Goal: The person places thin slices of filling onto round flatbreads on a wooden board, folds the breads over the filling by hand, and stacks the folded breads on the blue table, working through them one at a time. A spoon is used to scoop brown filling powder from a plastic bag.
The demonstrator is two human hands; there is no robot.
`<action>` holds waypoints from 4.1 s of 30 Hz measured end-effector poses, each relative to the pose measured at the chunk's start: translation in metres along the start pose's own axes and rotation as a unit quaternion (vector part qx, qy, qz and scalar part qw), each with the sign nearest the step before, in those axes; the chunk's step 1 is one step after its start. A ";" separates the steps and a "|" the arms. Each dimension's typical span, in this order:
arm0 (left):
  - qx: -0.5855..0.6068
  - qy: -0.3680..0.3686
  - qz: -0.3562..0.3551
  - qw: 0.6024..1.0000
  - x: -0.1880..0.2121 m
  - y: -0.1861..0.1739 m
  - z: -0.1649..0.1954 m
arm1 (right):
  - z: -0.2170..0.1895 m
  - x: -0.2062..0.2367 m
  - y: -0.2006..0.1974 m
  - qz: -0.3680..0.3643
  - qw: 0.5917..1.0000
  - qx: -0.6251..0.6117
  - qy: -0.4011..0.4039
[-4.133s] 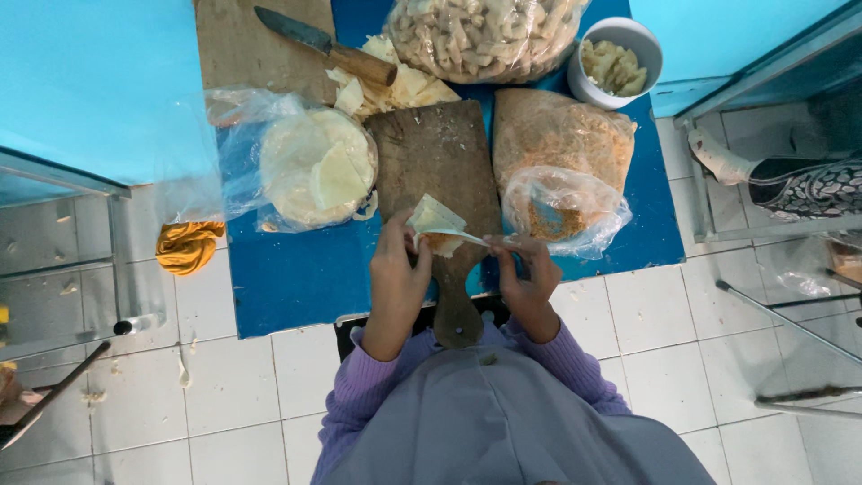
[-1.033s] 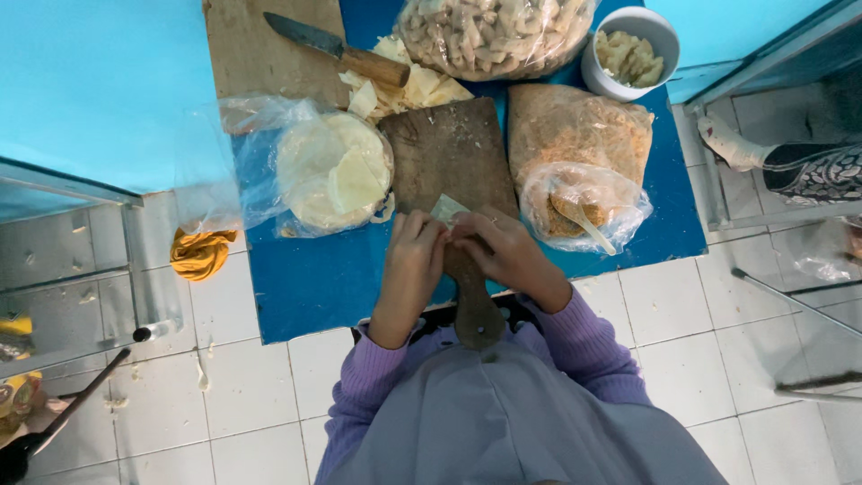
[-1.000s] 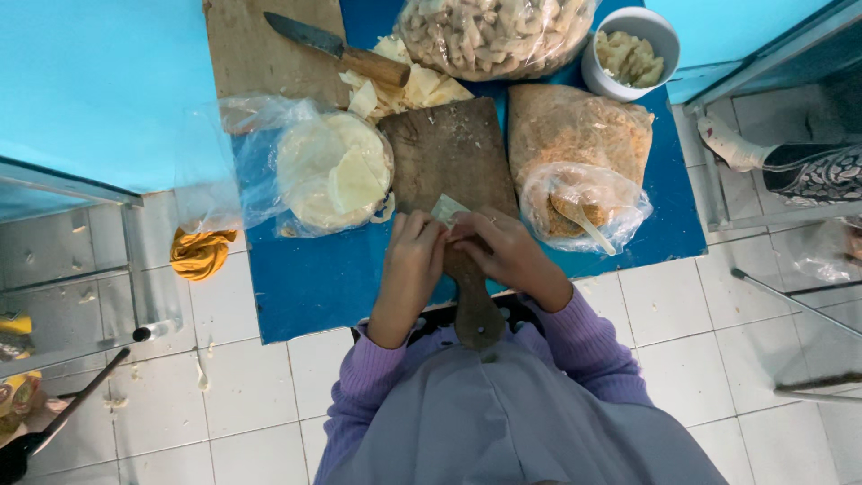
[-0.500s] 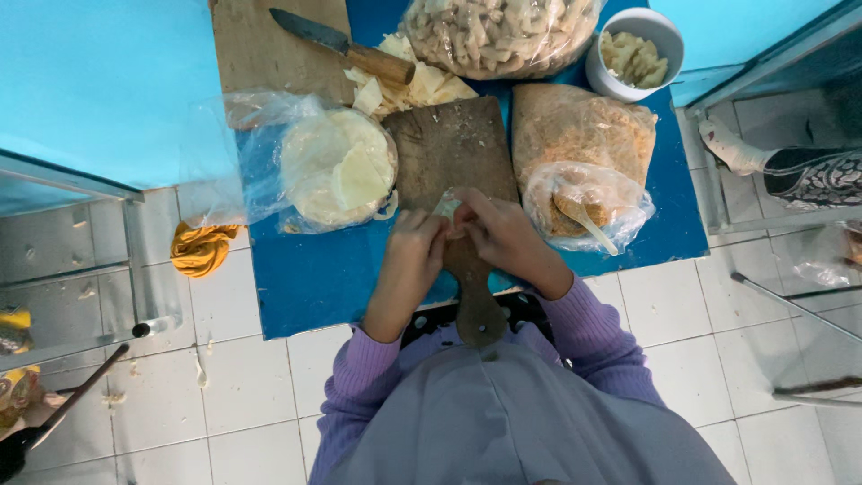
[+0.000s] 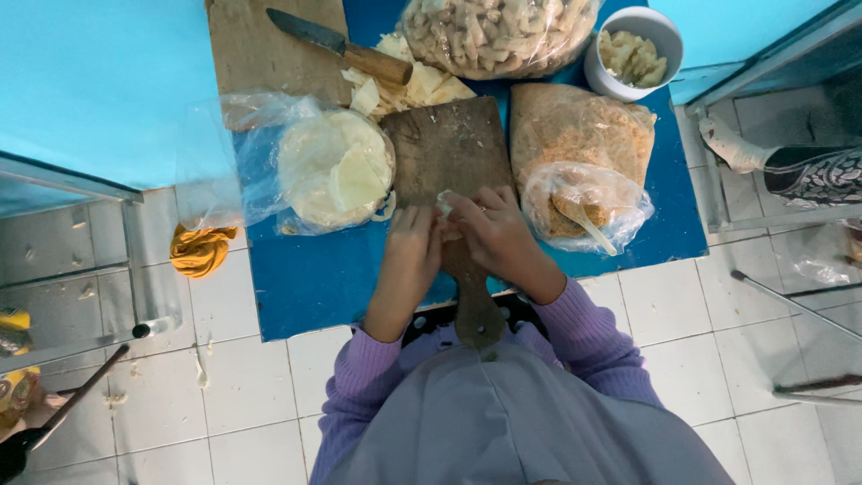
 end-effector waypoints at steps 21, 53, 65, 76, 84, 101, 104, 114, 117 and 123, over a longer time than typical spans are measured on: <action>-0.113 0.010 0.036 0.993 -0.003 0.002 0.000 | -0.003 -0.003 0.007 0.039 0.997 0.061 -0.035; 0.091 -0.015 0.075 0.993 0.007 -0.016 0.013 | 0.044 0.000 -0.081 -0.091 0.938 -0.219 0.253; 0.009 -0.013 0.074 0.997 0.015 -0.018 0.016 | 0.075 -0.066 -0.184 0.242 0.967 -0.071 0.022; -0.144 -0.060 0.044 0.987 0.021 0.007 0.006 | 0.046 0.087 -0.111 0.021 0.929 0.249 0.274; -0.015 -0.077 0.040 0.996 0.016 0.014 0.008 | 0.056 0.119 -0.091 0.185 0.932 0.111 0.293; 0.061 -0.127 0.079 0.987 0.028 0.004 -0.007 | 0.073 0.147 -0.087 0.370 0.845 -0.157 0.354; 0.053 -0.128 0.094 0.986 0.029 0.001 -0.007 | 0.072 0.145 -0.085 0.354 0.833 -0.223 0.363; 0.087 -0.149 0.095 0.981 0.030 0.000 -0.013 | 0.033 0.077 0.000 0.243 0.913 -0.234 0.229; 0.089 -0.138 0.090 0.982 0.029 -0.002 -0.013 | 0.014 0.078 -0.005 0.246 0.952 -0.083 0.159; 0.081 -0.135 0.089 0.983 0.027 -0.002 -0.011 | -0.004 0.080 -0.012 0.226 0.973 -0.042 0.032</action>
Point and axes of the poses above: each hand's wrist, its own x-axis away from the middle knuckle, its own y-axis out of the palm, z = x × y, the point moved 5 cm from there along -x, towards the middle knuckle, and after that the axes turned 3 degrees about z, right-handed, at the moved point
